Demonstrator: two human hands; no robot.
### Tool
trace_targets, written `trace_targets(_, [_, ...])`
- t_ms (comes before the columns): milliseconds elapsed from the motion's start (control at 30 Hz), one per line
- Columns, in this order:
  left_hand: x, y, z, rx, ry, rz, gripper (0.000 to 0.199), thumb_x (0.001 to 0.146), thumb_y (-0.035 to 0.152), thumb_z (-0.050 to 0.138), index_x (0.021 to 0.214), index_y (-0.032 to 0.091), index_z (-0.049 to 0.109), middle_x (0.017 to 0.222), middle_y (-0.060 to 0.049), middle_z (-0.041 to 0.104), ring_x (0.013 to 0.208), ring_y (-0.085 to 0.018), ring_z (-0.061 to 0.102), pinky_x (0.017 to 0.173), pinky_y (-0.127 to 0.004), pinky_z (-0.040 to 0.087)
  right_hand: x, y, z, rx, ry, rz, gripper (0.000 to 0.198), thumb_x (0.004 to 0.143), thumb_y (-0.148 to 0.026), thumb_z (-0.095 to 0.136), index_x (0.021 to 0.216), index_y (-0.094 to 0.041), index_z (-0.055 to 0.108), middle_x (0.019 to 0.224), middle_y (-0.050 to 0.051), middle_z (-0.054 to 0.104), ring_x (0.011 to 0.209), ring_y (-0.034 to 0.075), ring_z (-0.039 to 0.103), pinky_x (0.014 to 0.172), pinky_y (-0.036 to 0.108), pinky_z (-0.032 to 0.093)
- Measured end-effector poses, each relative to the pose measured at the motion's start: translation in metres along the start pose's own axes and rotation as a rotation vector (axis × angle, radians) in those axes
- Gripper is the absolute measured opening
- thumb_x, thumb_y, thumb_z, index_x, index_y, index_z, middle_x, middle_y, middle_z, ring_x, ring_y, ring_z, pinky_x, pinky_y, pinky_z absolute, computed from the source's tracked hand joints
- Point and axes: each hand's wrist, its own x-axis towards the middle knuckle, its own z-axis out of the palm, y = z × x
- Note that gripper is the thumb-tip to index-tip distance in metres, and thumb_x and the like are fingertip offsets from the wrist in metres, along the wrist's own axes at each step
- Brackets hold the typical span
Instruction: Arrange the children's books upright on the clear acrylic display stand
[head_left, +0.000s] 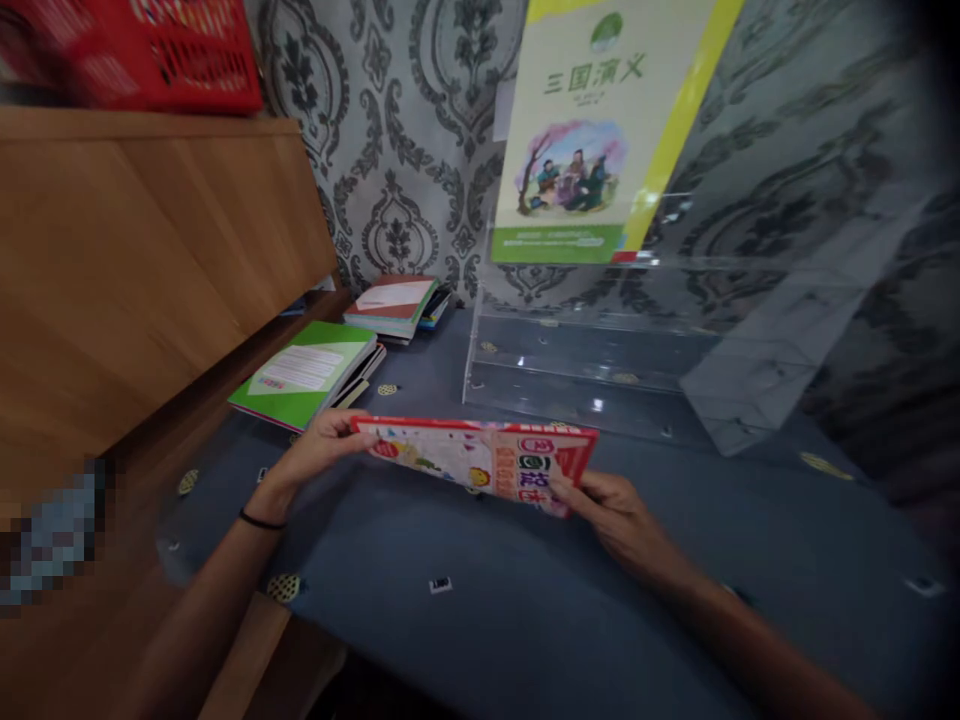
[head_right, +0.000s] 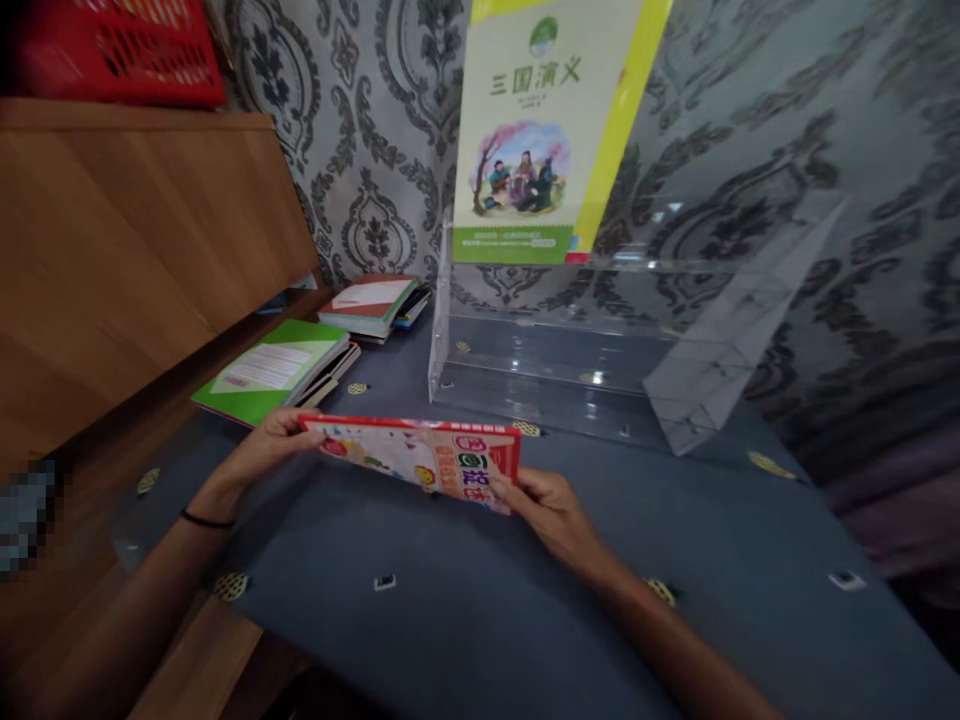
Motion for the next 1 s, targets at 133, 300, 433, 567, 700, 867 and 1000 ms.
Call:
trace_targets(133, [0.016,0.005,0.022,-0.215,0.109,0.061,0.042,0.074,0.050,0.080,0.093,0.012,0.073,0.088,-0.008,0.078,0.074,-0.018,0.071,0.075,-0.029,0.058,-0.003,-0.001,0.010,0.439,-0.012,0.151,0.052,0.074,-0.066,0.076,0.095,-0.018,0.077,0.088,0.009,0.078,0.087,0.026,0.074,0.083,0.044,0.061])
trace_targets(300, [0.025,0.011,0.048,-0.355,0.202,-0.022,0.053,0.072,0.054,0.080,0.102,0.012,0.068,0.087,-0.008,0.077,0.075,-0.022,0.073,0.069,-0.031,0.059,-0.006,0.002,0.012,0.600,0.050,0.267,0.053,0.066,-0.060,0.085,0.096,-0.017,0.075,0.093,0.011,0.079,0.089,0.028,0.075,0.081,0.044,0.062])
trace_targets(433, [0.021,-0.001,0.057,-0.391,0.208,-0.123,0.066,0.066,0.054,0.085,0.113,0.014,0.060,0.089,-0.007,0.076,0.077,-0.023,0.074,0.067,-0.032,0.060,-0.008,0.005,0.009,0.594,0.031,0.331,0.057,0.066,-0.060,0.084,0.099,-0.015,0.073,0.090,0.012,0.078,0.083,0.027,0.075,0.074,0.040,0.063])
trace_targets(567, [0.009,-0.020,0.054,-0.261,0.131,-0.274,0.071,0.066,0.053,0.083,0.121,0.019,0.054,0.086,-0.003,0.073,0.065,-0.017,0.069,0.054,-0.025,0.054,-0.012,0.007,0.004,0.508,-0.031,0.351,0.057,0.070,-0.059,0.081,0.103,-0.015,0.069,0.090,0.011,0.078,0.076,0.023,0.075,0.072,0.036,0.062])
trace_targets(700, [0.002,-0.030,0.044,0.064,-0.021,-0.296,0.057,0.074,0.060,0.071,0.110,0.018,0.059,0.075,-0.001,0.067,0.054,-0.013,0.059,0.041,-0.020,0.043,-0.014,0.013,-0.007,0.310,-0.051,0.307,0.056,0.079,-0.054,0.073,0.118,-0.017,0.060,0.090,0.007,0.077,0.074,0.020,0.074,0.066,0.032,0.060])
trace_targets(867, [0.002,-0.027,0.047,0.699,0.078,0.024,0.031,0.090,0.046,0.053,0.096,0.020,0.070,0.084,-0.004,0.067,0.072,-0.018,0.059,0.064,-0.029,0.050,-0.013,0.012,-0.022,-0.485,0.093,0.159,0.044,0.091,-0.034,0.061,0.130,-0.016,0.058,0.080,0.004,0.072,0.073,0.022,0.071,0.069,0.035,0.056])
trace_targets(1000, [0.004,-0.029,0.064,0.991,0.111,0.259,0.025,0.095,0.032,0.049,0.101,0.021,0.071,0.099,-0.007,0.066,0.096,-0.025,0.060,0.088,-0.041,0.050,-0.011,-0.004,-0.004,-0.861,0.116,-0.063,0.029,0.096,-0.026,0.052,0.119,-0.016,0.067,0.110,0.013,0.071,0.103,0.027,0.068,0.090,0.042,0.055])
